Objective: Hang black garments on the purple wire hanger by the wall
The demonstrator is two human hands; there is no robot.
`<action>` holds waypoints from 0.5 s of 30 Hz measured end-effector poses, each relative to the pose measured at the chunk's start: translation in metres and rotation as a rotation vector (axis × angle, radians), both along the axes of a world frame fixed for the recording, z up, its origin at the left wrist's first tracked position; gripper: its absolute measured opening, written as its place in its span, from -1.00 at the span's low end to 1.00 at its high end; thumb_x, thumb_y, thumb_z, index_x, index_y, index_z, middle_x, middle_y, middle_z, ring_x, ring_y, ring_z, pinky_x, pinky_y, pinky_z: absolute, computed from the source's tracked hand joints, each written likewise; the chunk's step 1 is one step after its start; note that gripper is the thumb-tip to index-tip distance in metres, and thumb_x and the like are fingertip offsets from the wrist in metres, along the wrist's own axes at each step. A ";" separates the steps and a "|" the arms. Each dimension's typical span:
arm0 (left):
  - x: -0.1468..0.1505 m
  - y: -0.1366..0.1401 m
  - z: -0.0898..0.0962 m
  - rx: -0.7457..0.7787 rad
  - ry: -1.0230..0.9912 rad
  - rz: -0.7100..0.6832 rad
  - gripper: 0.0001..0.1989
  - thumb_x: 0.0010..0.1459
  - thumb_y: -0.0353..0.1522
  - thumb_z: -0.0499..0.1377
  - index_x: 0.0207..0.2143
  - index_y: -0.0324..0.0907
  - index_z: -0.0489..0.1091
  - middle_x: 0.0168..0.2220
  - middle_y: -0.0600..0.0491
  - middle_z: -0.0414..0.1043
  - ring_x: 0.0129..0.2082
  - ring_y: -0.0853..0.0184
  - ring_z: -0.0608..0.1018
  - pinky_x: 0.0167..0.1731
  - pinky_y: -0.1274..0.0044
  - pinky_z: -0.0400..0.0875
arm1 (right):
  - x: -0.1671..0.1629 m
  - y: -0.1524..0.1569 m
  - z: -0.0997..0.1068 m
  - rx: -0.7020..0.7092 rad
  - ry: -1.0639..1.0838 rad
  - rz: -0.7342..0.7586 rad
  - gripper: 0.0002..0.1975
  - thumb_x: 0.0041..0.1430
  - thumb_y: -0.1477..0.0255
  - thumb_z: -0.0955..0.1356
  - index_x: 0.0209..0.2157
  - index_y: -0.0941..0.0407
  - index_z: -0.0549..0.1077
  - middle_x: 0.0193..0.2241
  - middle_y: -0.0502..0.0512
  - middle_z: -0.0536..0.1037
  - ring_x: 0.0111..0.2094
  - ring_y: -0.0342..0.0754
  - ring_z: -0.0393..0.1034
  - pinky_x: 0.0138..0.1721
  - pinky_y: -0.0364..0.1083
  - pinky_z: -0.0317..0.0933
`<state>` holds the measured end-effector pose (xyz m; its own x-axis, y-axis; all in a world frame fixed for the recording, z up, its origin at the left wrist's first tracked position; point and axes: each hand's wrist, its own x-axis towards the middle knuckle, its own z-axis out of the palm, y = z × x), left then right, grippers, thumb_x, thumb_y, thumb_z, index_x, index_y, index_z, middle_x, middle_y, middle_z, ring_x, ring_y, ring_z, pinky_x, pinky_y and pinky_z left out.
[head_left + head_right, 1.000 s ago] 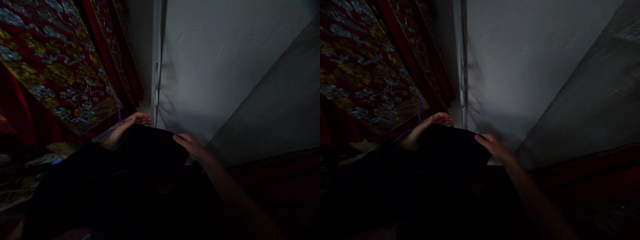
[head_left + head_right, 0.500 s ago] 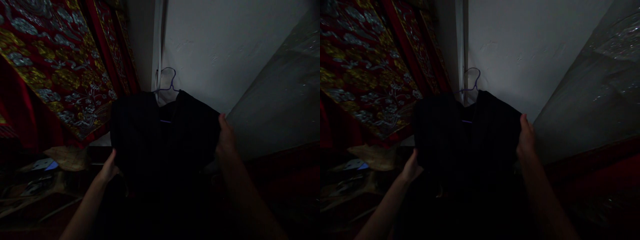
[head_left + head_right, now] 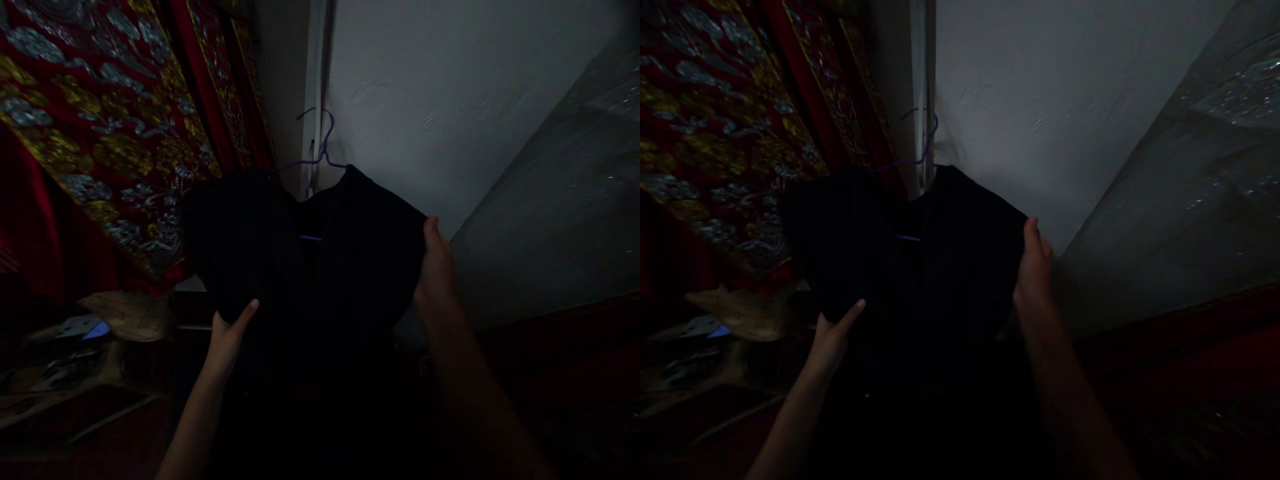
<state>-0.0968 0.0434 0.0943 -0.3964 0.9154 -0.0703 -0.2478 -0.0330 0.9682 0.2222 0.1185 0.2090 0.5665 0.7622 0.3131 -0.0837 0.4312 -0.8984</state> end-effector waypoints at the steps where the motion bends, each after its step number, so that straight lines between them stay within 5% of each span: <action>1: 0.000 -0.002 -0.002 -0.017 0.006 0.023 -0.44 -0.03 -0.20 0.49 0.02 -0.14 0.50 0.02 -0.09 0.60 0.12 0.05 0.58 0.17 0.28 0.46 | -0.003 -0.004 -0.003 -0.028 0.021 0.037 -0.51 0.19 -0.04 0.37 -0.11 0.07 0.55 -0.07 0.20 0.62 -0.02 0.11 0.54 -0.08 0.06 0.47; 4: -0.001 -0.017 -0.013 -0.101 -0.025 0.060 -0.47 0.00 -0.21 0.47 0.02 -0.10 0.47 0.04 -0.06 0.58 0.16 0.07 0.55 0.21 0.27 0.43 | -0.003 -0.025 -0.030 -0.119 0.168 0.095 -0.51 0.11 -0.02 0.43 -0.12 0.08 0.56 -0.17 0.17 0.64 -0.08 0.11 0.55 -0.14 0.06 0.47; 7: -0.003 -0.037 -0.027 -0.252 -0.096 0.072 -0.52 0.01 -0.23 0.46 -0.02 -0.11 0.48 0.01 -0.07 0.60 0.10 0.02 0.59 0.11 0.23 0.52 | 0.004 -0.054 -0.081 -0.187 0.229 0.034 -0.56 0.04 0.05 0.48 -0.18 0.08 0.54 -0.25 0.10 0.63 -0.18 0.04 0.55 -0.19 0.01 0.45; 12: -0.002 -0.062 -0.040 -0.322 -0.116 -0.007 -0.43 -0.02 -0.24 0.48 0.04 -0.11 0.46 0.04 -0.10 0.59 0.10 -0.01 0.59 0.12 0.20 0.50 | -0.012 -0.101 -0.162 -0.266 0.134 -0.306 -0.60 -0.01 0.11 0.49 -0.19 0.06 0.54 -0.16 0.09 0.61 -0.20 -0.05 0.52 -0.24 -0.10 0.36; 15: 0.004 -0.066 -0.040 -0.347 -0.128 -0.076 -0.37 -0.03 -0.20 0.49 0.08 -0.11 0.43 0.08 -0.11 0.56 0.11 -0.01 0.58 0.10 0.22 0.51 | -0.044 -0.111 -0.168 -0.432 0.057 0.028 -0.54 0.00 -0.02 0.46 -0.38 0.12 0.54 -0.40 0.14 0.61 -0.39 -0.02 0.49 -0.36 -0.09 0.32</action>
<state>-0.0925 -0.0230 0.0545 -0.2961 0.8551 -0.4257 -0.3562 0.3147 0.8798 0.1777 0.0074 0.0412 0.5508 0.8317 -0.0694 -0.1447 0.0133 -0.9894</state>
